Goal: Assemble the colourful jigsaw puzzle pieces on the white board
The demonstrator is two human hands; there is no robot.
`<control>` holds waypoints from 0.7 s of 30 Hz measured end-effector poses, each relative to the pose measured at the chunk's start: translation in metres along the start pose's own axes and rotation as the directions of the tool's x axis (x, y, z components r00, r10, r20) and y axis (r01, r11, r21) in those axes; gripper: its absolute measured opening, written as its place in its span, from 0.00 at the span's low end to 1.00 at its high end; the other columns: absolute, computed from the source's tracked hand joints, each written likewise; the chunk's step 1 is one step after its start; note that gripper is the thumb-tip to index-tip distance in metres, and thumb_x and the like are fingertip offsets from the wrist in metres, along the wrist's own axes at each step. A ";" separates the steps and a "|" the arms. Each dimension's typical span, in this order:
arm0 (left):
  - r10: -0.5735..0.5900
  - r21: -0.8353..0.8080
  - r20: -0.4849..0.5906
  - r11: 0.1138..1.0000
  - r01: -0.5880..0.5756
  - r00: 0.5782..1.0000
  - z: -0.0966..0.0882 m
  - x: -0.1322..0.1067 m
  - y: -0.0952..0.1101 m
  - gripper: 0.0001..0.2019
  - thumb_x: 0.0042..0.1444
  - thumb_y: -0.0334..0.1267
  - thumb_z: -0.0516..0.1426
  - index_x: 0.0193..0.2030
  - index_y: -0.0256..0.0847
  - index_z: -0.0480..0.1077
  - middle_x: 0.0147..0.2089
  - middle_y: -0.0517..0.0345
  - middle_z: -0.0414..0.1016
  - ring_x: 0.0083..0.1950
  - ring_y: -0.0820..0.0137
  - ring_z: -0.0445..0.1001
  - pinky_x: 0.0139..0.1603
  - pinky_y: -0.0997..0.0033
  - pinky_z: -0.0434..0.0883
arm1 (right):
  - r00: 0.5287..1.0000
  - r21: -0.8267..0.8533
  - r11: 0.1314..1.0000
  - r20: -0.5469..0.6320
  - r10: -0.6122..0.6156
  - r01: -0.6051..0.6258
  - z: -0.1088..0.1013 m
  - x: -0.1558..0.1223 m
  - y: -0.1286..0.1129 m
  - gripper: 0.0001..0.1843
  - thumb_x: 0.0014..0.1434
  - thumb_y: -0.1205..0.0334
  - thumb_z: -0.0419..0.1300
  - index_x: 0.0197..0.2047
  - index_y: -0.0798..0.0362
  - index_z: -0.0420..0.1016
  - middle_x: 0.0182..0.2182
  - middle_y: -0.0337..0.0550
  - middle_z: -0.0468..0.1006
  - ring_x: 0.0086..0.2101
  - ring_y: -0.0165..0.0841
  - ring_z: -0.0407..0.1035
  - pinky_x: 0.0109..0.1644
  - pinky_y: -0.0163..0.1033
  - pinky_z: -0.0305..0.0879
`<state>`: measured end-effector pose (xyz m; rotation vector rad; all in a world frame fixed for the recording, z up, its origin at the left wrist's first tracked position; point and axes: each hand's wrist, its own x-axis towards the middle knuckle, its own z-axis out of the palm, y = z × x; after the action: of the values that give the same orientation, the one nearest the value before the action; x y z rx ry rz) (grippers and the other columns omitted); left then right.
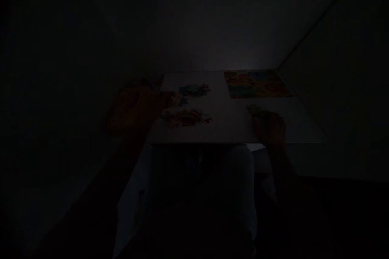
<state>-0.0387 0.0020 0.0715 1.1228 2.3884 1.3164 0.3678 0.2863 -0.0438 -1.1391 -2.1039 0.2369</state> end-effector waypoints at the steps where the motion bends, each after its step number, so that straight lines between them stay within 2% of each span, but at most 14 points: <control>1: 0.011 -0.025 0.014 1.000 -0.011 1.000 0.003 -0.005 0.005 0.21 0.77 0.58 0.55 0.44 0.47 0.81 0.41 0.50 0.84 0.44 0.60 0.84 0.48 0.60 0.80 | 1.000 0.025 1.000 -0.007 -0.015 0.015 -0.002 -0.002 -0.004 0.22 0.65 0.36 0.66 0.41 0.47 0.81 0.42 0.65 0.83 0.42 0.54 0.76 0.50 0.61 0.70; 4: 0.045 -0.151 0.080 0.988 -0.033 0.996 0.015 -0.023 0.022 0.22 0.76 0.60 0.56 0.43 0.46 0.81 0.41 0.52 0.85 0.43 0.63 0.84 0.45 0.64 0.80 | 1.000 0.199 0.980 0.002 -0.014 0.013 -0.009 -0.014 -0.040 0.21 0.67 0.37 0.64 0.39 0.46 0.80 0.38 0.55 0.82 0.38 0.48 0.75 0.48 0.57 0.72; 6: 0.063 -0.217 0.128 0.975 -0.034 0.990 0.021 -0.036 0.034 0.23 0.74 0.62 0.59 0.42 0.45 0.81 0.40 0.52 0.86 0.43 0.63 0.83 0.44 0.65 0.79 | 0.989 0.389 0.921 0.142 -0.038 -0.021 -0.012 -0.025 -0.084 0.20 0.70 0.38 0.64 0.43 0.46 0.83 0.41 0.50 0.85 0.39 0.44 0.77 0.46 0.52 0.74; 8: 0.073 -0.229 0.166 0.973 -0.033 0.983 0.026 -0.045 0.044 0.22 0.73 0.60 0.60 0.39 0.43 0.80 0.39 0.53 0.86 0.42 0.64 0.83 0.43 0.66 0.78 | 0.953 0.516 0.855 0.281 -0.111 -0.053 -0.010 -0.033 -0.133 0.21 0.72 0.37 0.64 0.48 0.45 0.85 0.44 0.48 0.87 0.41 0.43 0.78 0.47 0.49 0.75; 10: 0.072 -0.196 0.201 0.980 -0.032 0.977 0.029 -0.051 0.053 0.21 0.73 0.58 0.60 0.37 0.43 0.80 0.38 0.53 0.85 0.41 0.64 0.82 0.43 0.67 0.77 | 0.919 0.609 0.789 0.352 -0.178 -0.080 -0.004 -0.035 -0.176 0.23 0.73 0.34 0.64 0.50 0.45 0.86 0.46 0.47 0.88 0.43 0.42 0.78 0.48 0.47 0.74; 12: 0.066 -0.166 0.238 0.986 -0.027 0.969 0.032 -0.054 0.058 0.21 0.74 0.57 0.59 0.38 0.43 0.80 0.39 0.54 0.86 0.41 0.65 0.82 0.43 0.67 0.77 | 0.896 0.659 0.744 0.391 -0.208 -0.115 0.004 -0.031 -0.204 0.27 0.73 0.29 0.63 0.47 0.45 0.84 0.43 0.45 0.87 0.42 0.41 0.77 0.47 0.46 0.74; 14: 0.059 -0.141 0.239 0.990 -0.025 0.969 0.034 -0.054 0.057 0.20 0.76 0.57 0.58 0.43 0.44 0.81 0.42 0.54 0.87 0.43 0.64 0.83 0.45 0.66 0.79 | 0.895 0.680 0.726 0.382 -0.231 -0.103 0.015 -0.023 -0.213 0.30 0.73 0.25 0.62 0.42 0.44 0.82 0.39 0.44 0.84 0.40 0.40 0.75 0.46 0.46 0.73; 16: 0.042 -0.064 0.155 0.997 -0.032 0.987 0.034 -0.054 0.045 0.19 0.76 0.57 0.58 0.49 0.45 0.81 0.45 0.52 0.87 0.47 0.62 0.84 0.50 0.63 0.80 | 0.910 0.657 0.752 0.344 -0.232 -0.056 0.027 -0.015 -0.207 0.32 0.72 0.23 0.60 0.38 0.44 0.79 0.38 0.44 0.82 0.39 0.41 0.74 0.46 0.48 0.73; 19: 0.051 0.183 -0.030 0.982 -0.044 0.998 0.030 -0.056 0.011 0.19 0.73 0.55 0.64 0.58 0.44 0.79 0.54 0.46 0.85 0.56 0.55 0.83 0.62 0.55 0.79 | 0.943 0.472 0.881 0.280 -0.179 0.027 0.046 -0.005 -0.183 0.31 0.72 0.24 0.61 0.38 0.44 0.79 0.43 0.50 0.82 0.43 0.47 0.76 0.53 0.55 0.74; 21: 0.091 0.344 -0.035 0.936 -0.073 0.995 0.027 -0.062 -0.016 0.22 0.70 0.55 0.66 0.62 0.43 0.78 0.62 0.41 0.82 0.65 0.51 0.80 0.70 0.50 0.77 | 0.956 0.318 0.947 0.259 -0.139 0.051 0.058 0.002 -0.169 0.27 0.71 0.29 0.63 0.39 0.45 0.79 0.46 0.55 0.82 0.47 0.52 0.77 0.57 0.59 0.74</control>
<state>0.0089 -0.0292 0.0318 1.3023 2.7092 0.9814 0.2172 0.1978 -0.0054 -0.8519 -2.2575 0.6910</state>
